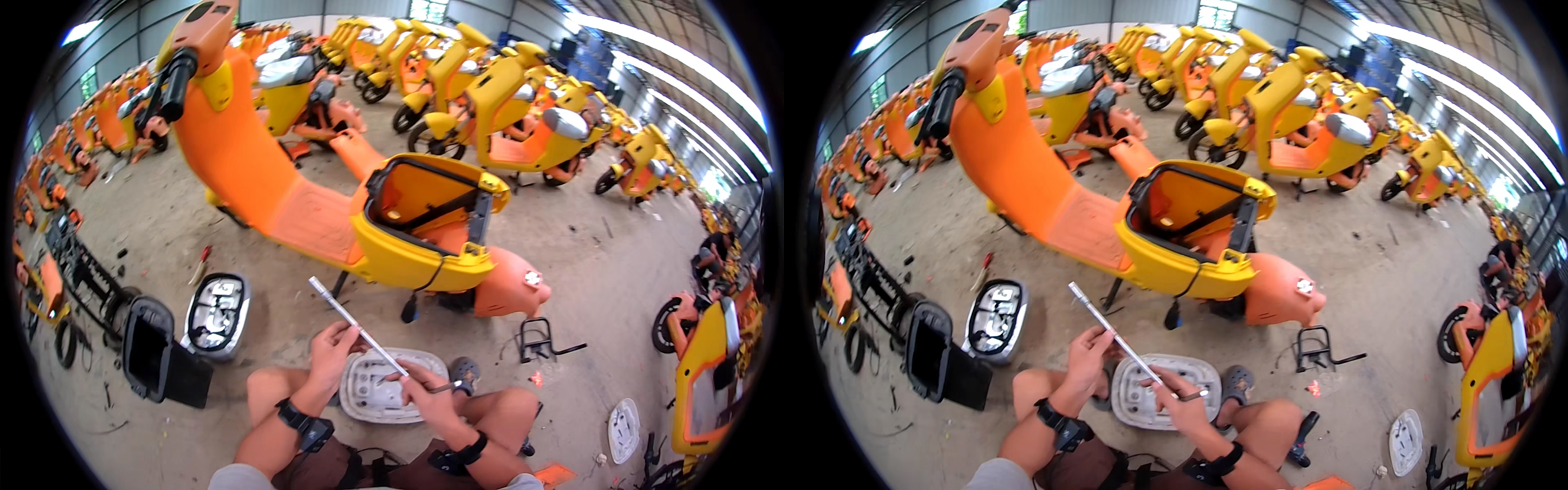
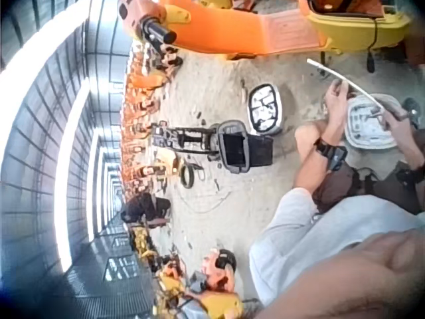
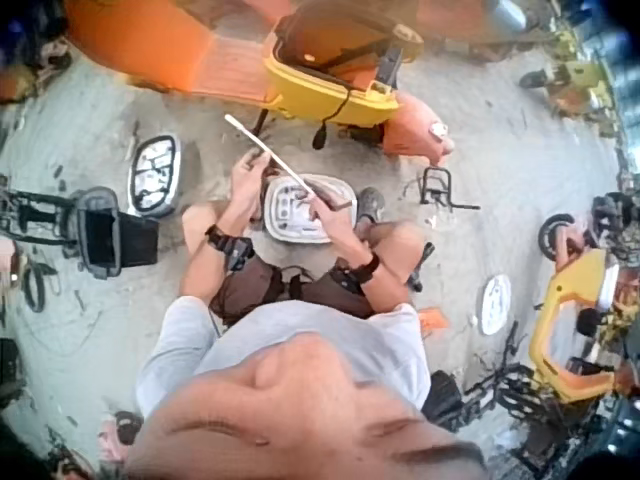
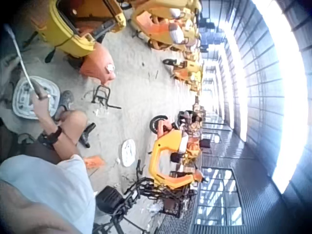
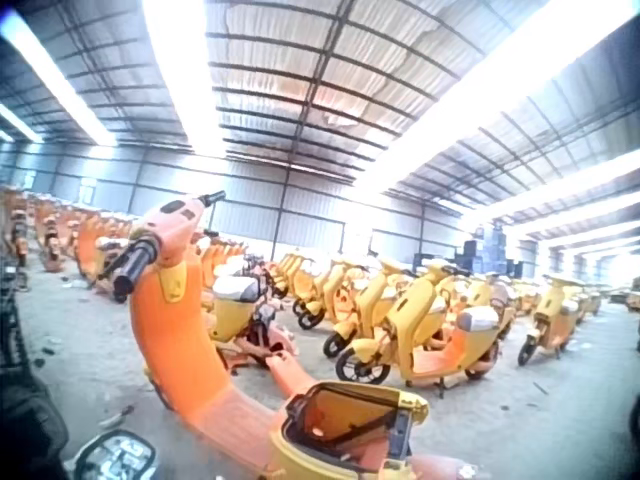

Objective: The person uses a T-handle wrench to tighten bolts onto a white motorcycle component while sitting on the floor. They handle several small bolts and washers, placing them into the assembly and securing them with the tool.

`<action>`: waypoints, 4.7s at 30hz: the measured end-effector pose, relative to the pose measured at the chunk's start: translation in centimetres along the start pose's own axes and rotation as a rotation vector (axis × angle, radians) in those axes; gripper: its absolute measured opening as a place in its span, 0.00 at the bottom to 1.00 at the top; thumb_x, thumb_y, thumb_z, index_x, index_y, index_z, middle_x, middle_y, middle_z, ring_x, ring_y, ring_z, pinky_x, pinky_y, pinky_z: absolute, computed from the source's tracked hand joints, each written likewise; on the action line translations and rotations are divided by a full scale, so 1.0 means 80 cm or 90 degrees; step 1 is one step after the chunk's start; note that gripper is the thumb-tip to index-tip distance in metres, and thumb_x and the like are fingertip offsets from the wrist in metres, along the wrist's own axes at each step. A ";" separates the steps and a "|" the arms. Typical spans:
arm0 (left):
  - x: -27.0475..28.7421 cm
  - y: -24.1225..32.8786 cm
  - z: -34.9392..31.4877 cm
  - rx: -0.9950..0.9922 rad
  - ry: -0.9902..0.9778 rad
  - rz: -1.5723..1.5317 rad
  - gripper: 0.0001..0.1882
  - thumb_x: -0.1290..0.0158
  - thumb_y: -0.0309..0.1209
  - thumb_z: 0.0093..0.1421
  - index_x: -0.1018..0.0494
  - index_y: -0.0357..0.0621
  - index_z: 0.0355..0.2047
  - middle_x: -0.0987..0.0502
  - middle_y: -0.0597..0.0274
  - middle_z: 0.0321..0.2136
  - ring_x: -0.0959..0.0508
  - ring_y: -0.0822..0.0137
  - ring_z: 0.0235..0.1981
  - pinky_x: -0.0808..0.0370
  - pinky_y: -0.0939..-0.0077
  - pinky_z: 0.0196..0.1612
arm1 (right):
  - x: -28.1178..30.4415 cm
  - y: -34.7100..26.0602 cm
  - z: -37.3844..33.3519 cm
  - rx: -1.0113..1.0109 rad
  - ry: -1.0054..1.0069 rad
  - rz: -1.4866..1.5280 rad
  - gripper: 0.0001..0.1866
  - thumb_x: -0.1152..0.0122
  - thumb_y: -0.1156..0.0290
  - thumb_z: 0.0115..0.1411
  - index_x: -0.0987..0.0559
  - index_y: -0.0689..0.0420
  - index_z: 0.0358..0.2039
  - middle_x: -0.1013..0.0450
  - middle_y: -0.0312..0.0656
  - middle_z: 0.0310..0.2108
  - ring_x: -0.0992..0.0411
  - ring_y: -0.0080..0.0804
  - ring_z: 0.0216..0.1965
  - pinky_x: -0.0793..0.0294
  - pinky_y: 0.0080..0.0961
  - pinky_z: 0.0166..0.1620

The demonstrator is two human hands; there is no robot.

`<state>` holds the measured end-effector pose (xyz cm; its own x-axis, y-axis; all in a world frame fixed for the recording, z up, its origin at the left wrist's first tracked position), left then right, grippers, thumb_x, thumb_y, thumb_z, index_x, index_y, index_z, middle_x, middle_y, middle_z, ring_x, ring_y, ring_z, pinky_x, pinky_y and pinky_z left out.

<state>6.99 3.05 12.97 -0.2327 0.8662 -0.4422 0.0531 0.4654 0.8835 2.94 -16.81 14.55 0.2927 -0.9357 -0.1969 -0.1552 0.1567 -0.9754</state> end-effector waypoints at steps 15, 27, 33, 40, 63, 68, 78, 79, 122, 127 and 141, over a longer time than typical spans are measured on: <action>-0.034 0.001 -0.016 -0.016 -0.136 0.042 0.24 0.40 0.26 0.62 0.31 0.26 0.55 0.18 0.55 0.37 0.20 0.73 0.37 0.23 0.79 0.43 | -0.006 -0.046 -0.024 0.292 0.002 -0.408 0.14 0.39 0.84 0.58 0.19 0.63 0.46 0.21 0.45 0.45 0.27 0.20 0.27 0.29 0.15 0.28; -0.027 -0.004 -0.020 -0.018 -0.174 0.119 0.22 0.42 0.26 0.64 0.31 0.29 0.55 0.18 0.53 0.38 0.20 0.72 0.40 0.24 0.77 0.46 | -0.046 -0.029 -0.032 0.170 -0.315 -0.495 0.31 0.29 0.68 0.53 0.26 0.50 0.58 0.28 0.46 0.52 0.25 0.40 0.41 0.24 0.35 0.42; -0.042 0.008 -0.030 -0.022 -0.240 0.166 0.23 0.43 0.25 0.64 0.33 0.30 0.58 0.19 0.52 0.41 0.21 0.70 0.42 0.24 0.74 0.48 | -0.021 0.006 -0.030 -0.006 -0.060 -0.401 0.31 0.37 0.68 0.61 0.32 0.55 0.64 0.22 0.45 0.30 0.25 0.38 0.26 0.24 0.30 0.36; -0.060 0.026 -0.048 -0.098 -0.309 0.339 0.25 0.43 0.29 0.62 0.30 0.37 0.60 0.17 0.58 0.41 0.21 0.72 0.38 0.24 0.74 0.46 | 0.011 0.026 -0.025 -0.103 -0.064 0.052 0.19 0.49 0.67 0.71 0.29 0.62 0.58 0.36 0.29 0.17 0.41 0.15 0.17 0.43 0.17 0.21; -0.072 -0.006 -0.078 0.075 -0.599 0.350 0.38 0.43 0.37 0.65 0.46 0.40 0.70 0.23 0.51 0.52 0.21 0.65 0.47 0.24 0.70 0.49 | 0.014 0.009 -0.025 -0.014 0.091 -0.265 0.17 0.46 0.70 0.69 0.32 0.60 0.56 0.20 0.41 0.28 0.25 0.20 0.23 0.25 0.16 0.23; -0.074 -0.033 -0.090 -0.016 -0.642 0.564 0.34 0.38 0.37 0.60 0.38 0.37 0.63 0.20 0.47 0.43 0.17 0.57 0.37 0.20 0.66 0.37 | 0.017 0.009 -0.026 0.007 0.120 -0.337 0.17 0.45 0.69 0.68 0.31 0.59 0.55 0.19 0.44 0.28 0.21 0.27 0.24 0.24 0.23 0.27; -0.072 -0.042 -0.091 0.015 -0.558 0.778 0.27 0.44 0.35 0.62 0.37 0.42 0.60 0.21 0.41 0.28 0.21 0.39 0.32 0.27 0.49 0.35 | 0.020 0.026 -0.028 0.063 0.122 -0.324 0.15 0.47 0.66 0.68 0.30 0.61 0.50 0.19 0.48 0.32 0.18 0.40 0.31 0.22 0.29 0.32; -0.071 -0.044 -0.091 0.002 -0.557 0.772 0.27 0.44 0.34 0.62 0.37 0.42 0.60 0.21 0.40 0.28 0.22 0.38 0.32 0.27 0.48 0.36 | 0.020 0.022 -0.027 0.075 0.123 -0.326 0.15 0.47 0.67 0.68 0.30 0.62 0.50 0.19 0.48 0.32 0.18 0.40 0.32 0.22 0.29 0.32; -0.084 -0.029 -0.097 -0.244 -0.535 0.519 0.23 0.38 0.35 0.58 0.36 0.37 0.15 0.39 0.55 0.10 0.38 0.56 0.12 0.41 0.65 0.18 | 0.120 -0.003 -0.001 -0.032 0.310 0.106 0.18 0.40 0.65 0.67 0.25 0.65 0.50 0.20 0.47 0.39 0.22 0.27 0.32 0.27 0.19 0.35; -0.084 -0.043 -0.106 -0.091 -0.564 0.462 0.23 0.48 0.36 0.66 0.37 0.38 0.16 0.40 0.55 0.11 0.40 0.57 0.13 0.39 0.66 0.19 | 0.098 -0.013 0.003 0.025 0.187 0.111 0.23 0.46 0.70 0.68 0.32 0.66 0.61 0.22 0.52 0.47 0.21 0.33 0.38 0.23 0.22 0.36; -0.097 -0.065 -0.129 -0.085 -0.382 0.366 0.31 0.63 0.44 0.74 0.40 0.39 0.15 0.40 0.66 0.11 0.40 0.72 0.14 0.42 0.72 0.18 | 0.075 -0.013 0.008 0.166 0.132 -0.008 0.47 0.58 0.87 0.50 0.54 0.59 0.73 0.52 0.52 0.72 0.39 0.45 0.65 0.24 0.32 0.51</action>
<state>-1.45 -7.98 13.45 0.3533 0.9291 0.1093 -0.1194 -0.0711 0.9903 5.48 -22.42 14.30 0.0904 -0.9783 -0.1867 0.1021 0.1956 -0.9754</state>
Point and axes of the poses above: each hand's wrist, its own z-axis towards the middle knuckle, its own x-axis out of the back of the hand, y = z × x, the point moved 7 cm from there along z, towards the middle knuckle
